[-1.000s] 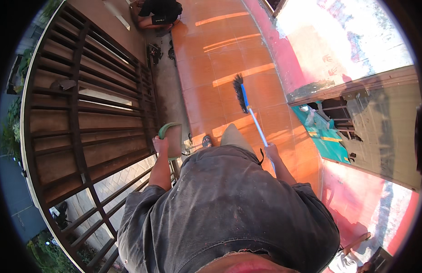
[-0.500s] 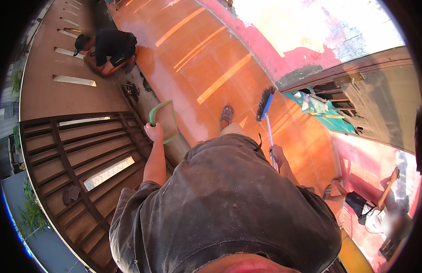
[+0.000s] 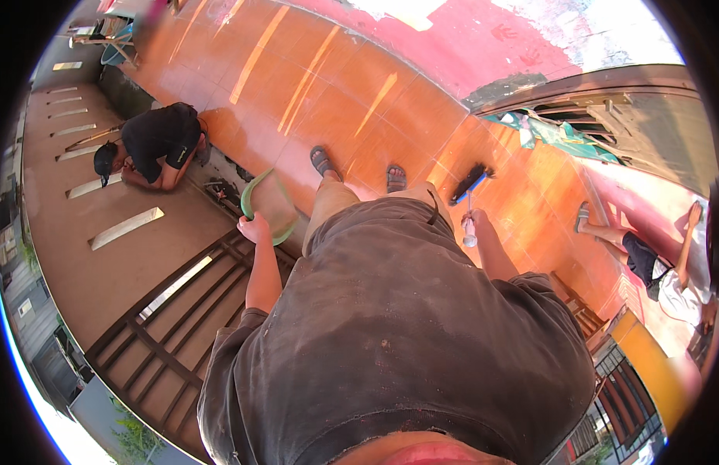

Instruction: The person sweeps a tiled porch area using a broom and dustpan, collecting debris into the dustpan and moving around furniture and buckets. The person also briefly handles a small clump of debris by hand.

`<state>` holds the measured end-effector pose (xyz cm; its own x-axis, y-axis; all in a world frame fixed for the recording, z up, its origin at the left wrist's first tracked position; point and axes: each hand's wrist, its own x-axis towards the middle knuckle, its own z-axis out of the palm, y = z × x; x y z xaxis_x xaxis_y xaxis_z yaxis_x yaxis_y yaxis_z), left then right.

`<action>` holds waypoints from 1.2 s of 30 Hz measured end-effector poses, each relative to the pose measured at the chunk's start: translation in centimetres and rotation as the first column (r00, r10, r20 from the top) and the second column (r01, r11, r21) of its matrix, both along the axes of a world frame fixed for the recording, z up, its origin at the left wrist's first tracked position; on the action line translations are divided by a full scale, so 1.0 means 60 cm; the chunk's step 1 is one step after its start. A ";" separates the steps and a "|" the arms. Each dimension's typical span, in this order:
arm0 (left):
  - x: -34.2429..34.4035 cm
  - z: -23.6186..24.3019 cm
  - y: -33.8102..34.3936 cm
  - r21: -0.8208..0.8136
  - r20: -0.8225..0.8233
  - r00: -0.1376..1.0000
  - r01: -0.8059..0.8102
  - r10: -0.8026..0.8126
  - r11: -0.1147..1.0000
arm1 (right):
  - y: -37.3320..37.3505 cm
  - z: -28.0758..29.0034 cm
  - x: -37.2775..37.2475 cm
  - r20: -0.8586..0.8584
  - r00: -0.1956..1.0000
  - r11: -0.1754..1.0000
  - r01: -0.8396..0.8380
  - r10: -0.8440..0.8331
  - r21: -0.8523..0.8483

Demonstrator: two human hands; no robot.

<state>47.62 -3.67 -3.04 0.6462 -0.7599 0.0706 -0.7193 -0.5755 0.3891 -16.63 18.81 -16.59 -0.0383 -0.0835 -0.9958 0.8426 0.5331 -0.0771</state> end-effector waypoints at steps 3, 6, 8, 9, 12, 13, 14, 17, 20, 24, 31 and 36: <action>0.015 -0.005 -0.084 0.006 0.009 0.997 0.079 -0.079 0.997 | -0.111 -0.118 0.075 -0.253 0.961 0.993 0.121 -0.116 0.006; 0.029 -0.021 -0.197 0.080 -0.032 0.959 0.285 -0.283 0.955 | -0.242 -0.195 0.129 -0.321 0.902 0.955 0.294 -0.288 -0.032; 0.060 -0.001 -0.271 0.148 -0.008 0.949 0.313 -0.316 0.938 | -0.370 -0.178 0.211 -0.303 0.910 0.959 0.276 -0.284 -0.069; 0.083 0.014 -0.302 0.145 0.014 0.938 0.341 -0.347 0.929 | -0.439 -0.132 0.259 -0.268 0.913 0.950 0.282 -0.309 -0.134; 0.143 0.003 -0.388 0.138 0.046 0.884 0.455 -0.465 0.880 | -0.546 -0.015 0.313 0.003 0.994 0.940 0.104 -0.109 -0.326; 0.143 -0.009 -0.429 0.127 0.032 0.861 0.500 -0.507 0.857 | -0.555 0.004 0.303 0.097 0.984 0.903 0.173 -0.147 -0.394; 0.141 -0.014 -0.465 0.117 0.023 0.843 0.532 -0.538 0.839 | -0.568 0.031 0.294 0.195 0.967 0.859 0.237 -0.163 -0.455; 0.122 -0.019 -0.546 0.054 0.068 0.785 0.614 -0.616 0.788 | -0.567 0.084 0.314 0.389 0.905 0.807 0.356 -0.172 -0.471; 0.082 -0.012 -0.595 0.021 0.024 0.774 0.633 -0.633 0.774 | -0.498 0.114 0.354 0.394 0.890 0.774 0.413 -0.230 -0.481; 0.086 -0.022 -0.608 0.001 0.012 0.749 0.663 -0.663 0.749 | -0.306 0.214 0.444 0.380 0.907 0.843 0.344 -0.184 -0.414; 0.098 -0.046 -0.532 0.011 -0.009 0.701 0.713 -0.713 0.701 | 0.078 0.340 0.569 0.367 0.754 0.744 0.636 -0.544 -0.204; 0.122 -0.040 -0.468 -0.051 -0.008 0.740 0.672 -0.673 0.739 | 0.259 0.248 0.601 -0.007 0.732 0.731 0.680 -0.681 -0.045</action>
<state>54.96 -31.78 -5.43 -0.0295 -0.9941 0.1042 -0.9031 0.0712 0.4236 19.45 34.36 -1.70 -0.1211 -0.0632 -0.9906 0.9766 -0.1863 -0.1075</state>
